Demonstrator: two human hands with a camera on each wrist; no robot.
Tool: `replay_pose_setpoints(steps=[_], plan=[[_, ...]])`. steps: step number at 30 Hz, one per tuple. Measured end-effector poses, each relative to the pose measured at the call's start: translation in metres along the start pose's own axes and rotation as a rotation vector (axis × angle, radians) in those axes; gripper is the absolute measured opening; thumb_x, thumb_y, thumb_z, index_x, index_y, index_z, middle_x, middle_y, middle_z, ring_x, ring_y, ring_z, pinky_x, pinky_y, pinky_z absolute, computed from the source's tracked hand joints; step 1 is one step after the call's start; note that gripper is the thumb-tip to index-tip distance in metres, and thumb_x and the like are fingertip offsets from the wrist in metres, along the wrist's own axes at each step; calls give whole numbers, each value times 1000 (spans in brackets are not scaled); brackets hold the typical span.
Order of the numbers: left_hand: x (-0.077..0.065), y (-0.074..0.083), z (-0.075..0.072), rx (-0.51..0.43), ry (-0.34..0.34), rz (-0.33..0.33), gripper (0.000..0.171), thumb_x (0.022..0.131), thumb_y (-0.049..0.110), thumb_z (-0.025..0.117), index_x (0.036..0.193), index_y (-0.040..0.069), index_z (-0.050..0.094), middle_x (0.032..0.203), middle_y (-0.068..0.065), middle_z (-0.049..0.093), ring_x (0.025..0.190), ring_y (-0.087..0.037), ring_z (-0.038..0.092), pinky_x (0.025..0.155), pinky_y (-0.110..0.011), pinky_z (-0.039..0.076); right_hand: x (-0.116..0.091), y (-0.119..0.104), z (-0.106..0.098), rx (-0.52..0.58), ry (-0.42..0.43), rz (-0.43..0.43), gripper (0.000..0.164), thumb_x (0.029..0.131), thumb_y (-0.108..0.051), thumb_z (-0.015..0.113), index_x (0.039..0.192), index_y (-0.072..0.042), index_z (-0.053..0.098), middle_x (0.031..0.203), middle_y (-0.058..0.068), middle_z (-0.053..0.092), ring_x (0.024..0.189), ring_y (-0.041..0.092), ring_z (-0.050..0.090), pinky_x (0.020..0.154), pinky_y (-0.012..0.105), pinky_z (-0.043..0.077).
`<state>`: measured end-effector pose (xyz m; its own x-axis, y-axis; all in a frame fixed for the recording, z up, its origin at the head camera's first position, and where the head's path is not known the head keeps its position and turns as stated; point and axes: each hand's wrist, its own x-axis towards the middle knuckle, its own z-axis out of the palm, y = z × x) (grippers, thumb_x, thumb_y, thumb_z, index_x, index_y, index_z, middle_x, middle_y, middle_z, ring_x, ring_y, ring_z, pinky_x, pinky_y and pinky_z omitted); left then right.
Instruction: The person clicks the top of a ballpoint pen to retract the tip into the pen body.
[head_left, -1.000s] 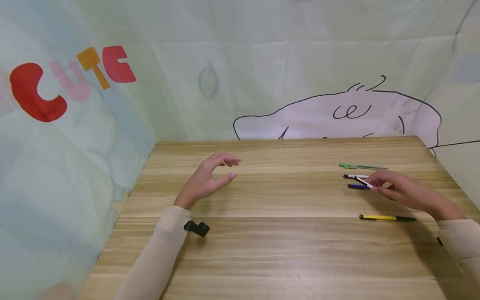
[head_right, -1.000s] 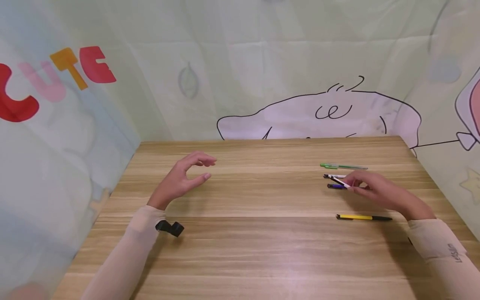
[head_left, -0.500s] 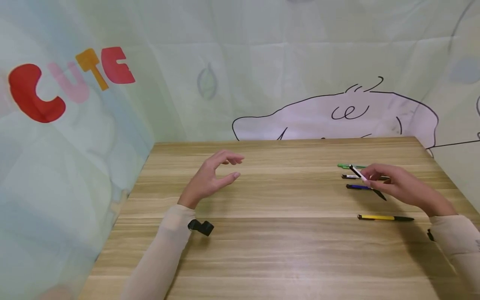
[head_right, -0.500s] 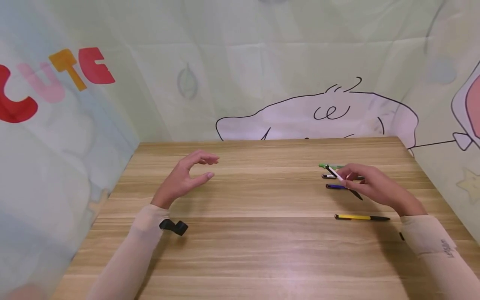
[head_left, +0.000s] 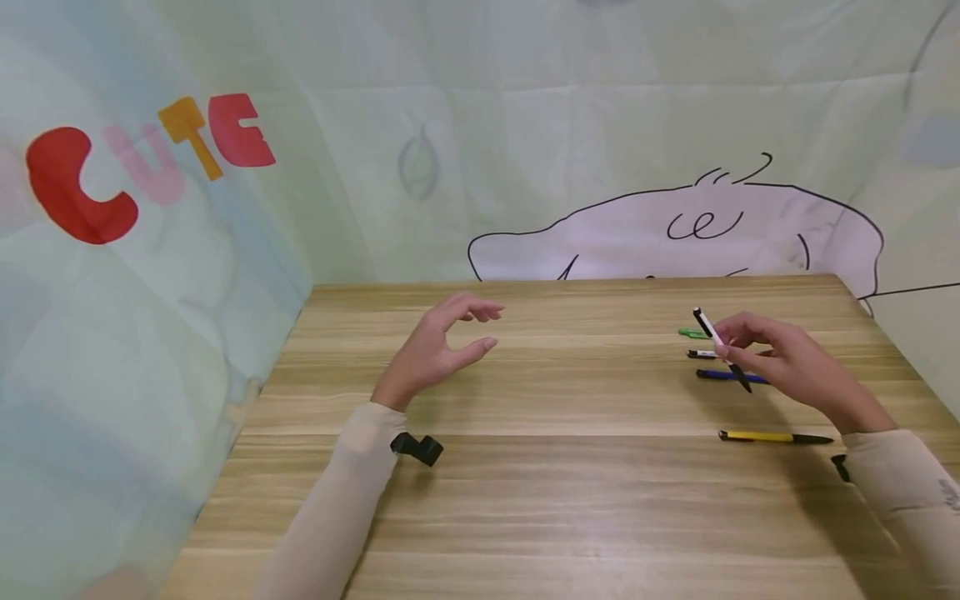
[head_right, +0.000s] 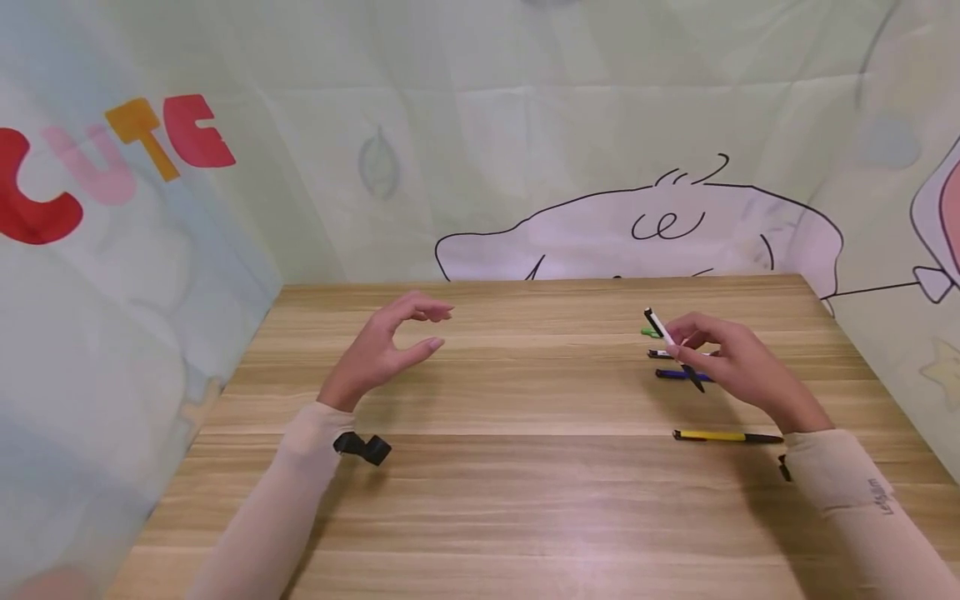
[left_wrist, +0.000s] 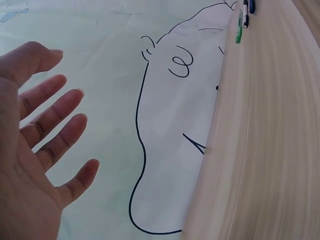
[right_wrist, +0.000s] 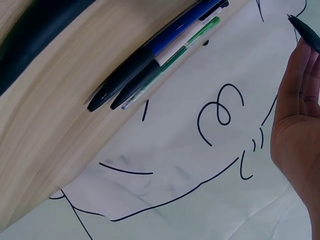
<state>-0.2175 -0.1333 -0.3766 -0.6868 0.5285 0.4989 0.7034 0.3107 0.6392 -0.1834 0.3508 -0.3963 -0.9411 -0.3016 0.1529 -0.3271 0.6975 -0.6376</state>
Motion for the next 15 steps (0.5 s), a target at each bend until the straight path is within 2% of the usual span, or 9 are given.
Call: replay_pose_setpoints(steps=[7,15], plan=[[10,2,8,-30,3,44,39,93,16,74,130,16,65,118,0,66,109,-24,59,99,-39,48,3,-11,5,23,35,51,20,98,-19,70,118,-18,69,102,2,71,91,6,62,72,21,51],[20,8,16,-46,-3,72,41,93,16,74,132,15,63,119,-3,65,109,-23,60,99,-38,49,8,-25,8,98,21,43,21,98,-19,69,119,-18,68,109,4,71,94,9,67,71,27,58]])
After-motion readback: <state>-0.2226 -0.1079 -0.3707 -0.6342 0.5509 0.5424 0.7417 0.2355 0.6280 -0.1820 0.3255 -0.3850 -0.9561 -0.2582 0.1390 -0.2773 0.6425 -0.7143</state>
